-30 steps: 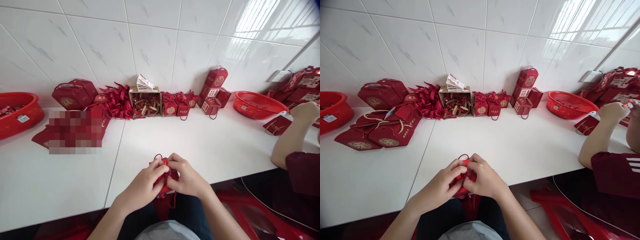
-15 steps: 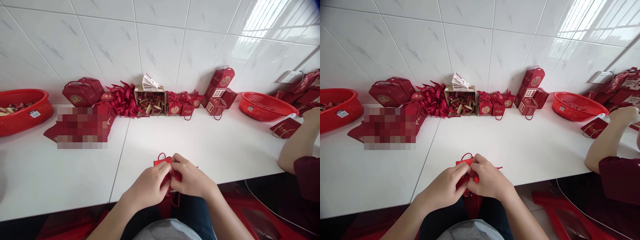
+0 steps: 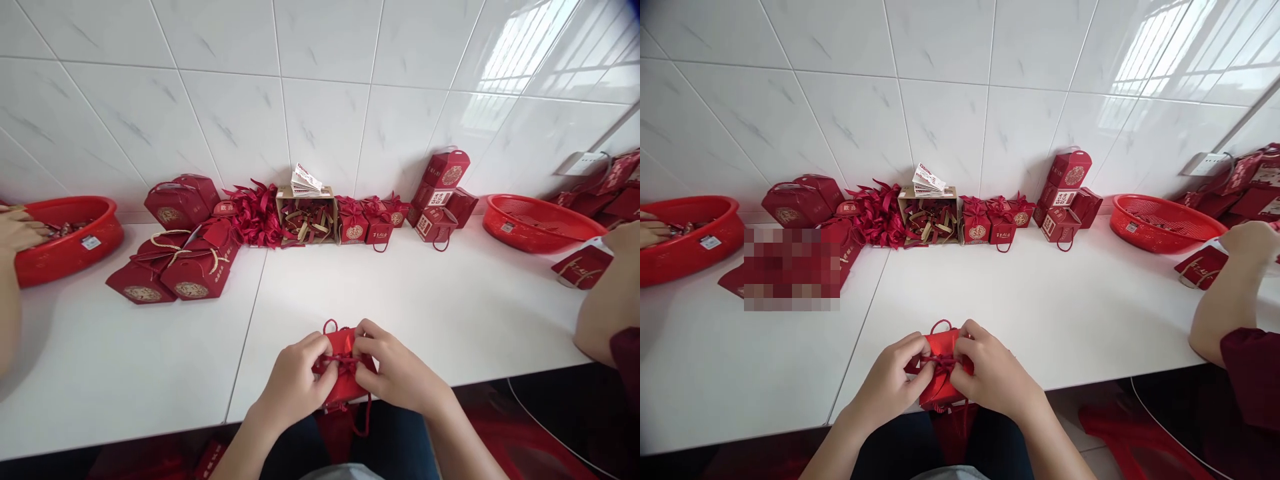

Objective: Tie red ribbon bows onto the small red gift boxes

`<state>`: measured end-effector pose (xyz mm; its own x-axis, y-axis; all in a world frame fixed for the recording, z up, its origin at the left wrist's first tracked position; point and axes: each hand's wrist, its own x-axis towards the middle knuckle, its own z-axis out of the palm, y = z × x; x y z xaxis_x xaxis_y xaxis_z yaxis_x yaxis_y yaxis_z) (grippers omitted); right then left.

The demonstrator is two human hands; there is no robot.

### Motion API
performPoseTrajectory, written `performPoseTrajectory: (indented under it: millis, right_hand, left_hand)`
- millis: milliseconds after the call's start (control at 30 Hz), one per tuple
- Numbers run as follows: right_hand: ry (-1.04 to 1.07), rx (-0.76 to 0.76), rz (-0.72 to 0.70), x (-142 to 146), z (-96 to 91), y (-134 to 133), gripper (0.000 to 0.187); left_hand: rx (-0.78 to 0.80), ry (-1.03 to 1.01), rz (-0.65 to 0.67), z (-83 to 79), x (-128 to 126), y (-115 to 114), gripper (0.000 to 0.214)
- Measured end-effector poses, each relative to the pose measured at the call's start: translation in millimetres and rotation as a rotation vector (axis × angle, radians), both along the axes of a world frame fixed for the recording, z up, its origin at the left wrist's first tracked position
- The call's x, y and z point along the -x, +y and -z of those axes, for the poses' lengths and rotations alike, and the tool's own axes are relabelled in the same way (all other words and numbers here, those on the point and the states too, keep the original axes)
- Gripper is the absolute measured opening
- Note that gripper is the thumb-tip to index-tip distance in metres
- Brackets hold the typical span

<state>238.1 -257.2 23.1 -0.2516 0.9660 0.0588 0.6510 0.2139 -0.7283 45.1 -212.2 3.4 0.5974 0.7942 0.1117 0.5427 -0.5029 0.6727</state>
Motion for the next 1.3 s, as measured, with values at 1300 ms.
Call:
performPoseTrajectory:
  millis: [1300]
  right_hand:
    - [0.332,-0.290,0.472,-5.2,41.2,-0.6,0.016]
  left_hand:
    - [0.084,-0.139,0.006,-1.1,7.7,22.8,0.022]
